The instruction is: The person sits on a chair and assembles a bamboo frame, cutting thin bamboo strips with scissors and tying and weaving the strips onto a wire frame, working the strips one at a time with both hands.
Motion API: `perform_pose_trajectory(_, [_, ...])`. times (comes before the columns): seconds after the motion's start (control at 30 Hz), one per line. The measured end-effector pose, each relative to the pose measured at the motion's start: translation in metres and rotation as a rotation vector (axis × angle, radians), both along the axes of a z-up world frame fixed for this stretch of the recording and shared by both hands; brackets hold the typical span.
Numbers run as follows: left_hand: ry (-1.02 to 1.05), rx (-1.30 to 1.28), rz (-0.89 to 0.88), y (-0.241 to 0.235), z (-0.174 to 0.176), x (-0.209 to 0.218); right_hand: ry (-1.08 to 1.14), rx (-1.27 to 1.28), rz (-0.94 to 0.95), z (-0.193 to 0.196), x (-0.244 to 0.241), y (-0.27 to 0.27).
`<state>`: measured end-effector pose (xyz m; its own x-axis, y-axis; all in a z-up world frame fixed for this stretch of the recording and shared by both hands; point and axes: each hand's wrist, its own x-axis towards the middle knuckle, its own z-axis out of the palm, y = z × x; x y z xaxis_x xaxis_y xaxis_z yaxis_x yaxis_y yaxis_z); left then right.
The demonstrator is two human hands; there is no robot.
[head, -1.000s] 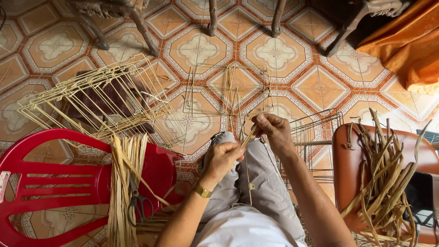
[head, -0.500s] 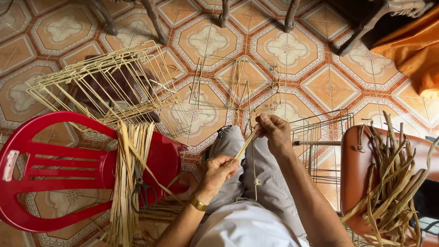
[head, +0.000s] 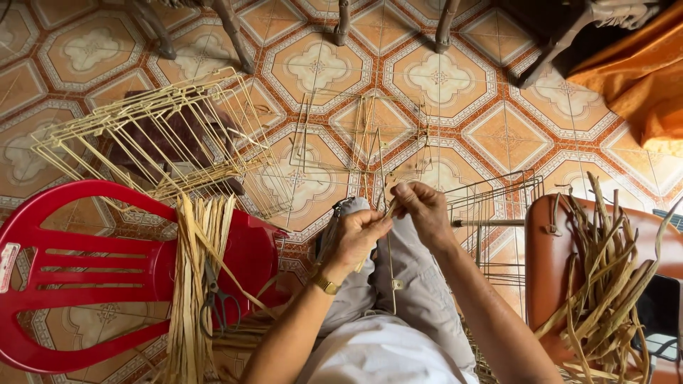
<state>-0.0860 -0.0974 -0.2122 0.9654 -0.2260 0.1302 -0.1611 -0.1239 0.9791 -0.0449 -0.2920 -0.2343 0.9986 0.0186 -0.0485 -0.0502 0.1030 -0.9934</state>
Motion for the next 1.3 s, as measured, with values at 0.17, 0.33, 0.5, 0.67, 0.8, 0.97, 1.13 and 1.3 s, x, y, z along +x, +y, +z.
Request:
perform_pose_trajectory(0.17, [0.419,-0.504,-0.012,0.006,-0.069,0.008,0.029,0.071,-0.057,0.016,-0.035,0.007])
perform_pose_trajectory(0.33, [0.495,-0.520,0.130,0.024,-0.080,-0.002,0.593,0.082,0.048,-0.052,-0.060,0.015])
perform_pose_trajectory(0.5, [0.330,-0.571,0.129,0.046,-0.045,0.007,0.445,0.031,-0.012,-0.011,-0.005,0.013])
perform_pose_trajectory(0.67, [0.175,-0.563,0.198,0.078,0.001,0.015,0.018,-0.667,0.287,0.001,0.067,-0.052])
perform_pose_trajectory(0.8, [-0.179,-0.316,0.454,0.084,0.065,0.021,-0.422,-1.246,0.355,0.092,0.080,-0.065])
perform_pose_trajectory(0.97, [-0.493,-0.008,0.254,0.051,0.062,0.026,-0.666,-1.311,0.418,0.164,0.080,-0.052])
perform_pose_trajectory(1.13, [0.304,-0.554,-0.243,0.006,0.047,-0.014,-1.071,-1.285,0.549,0.170,0.075,-0.043])
perform_pose_trajectory(1.3, [0.057,-0.501,0.114,-0.034,0.007,-0.061,-0.973,-0.991,0.006,0.113,0.046,-0.028])
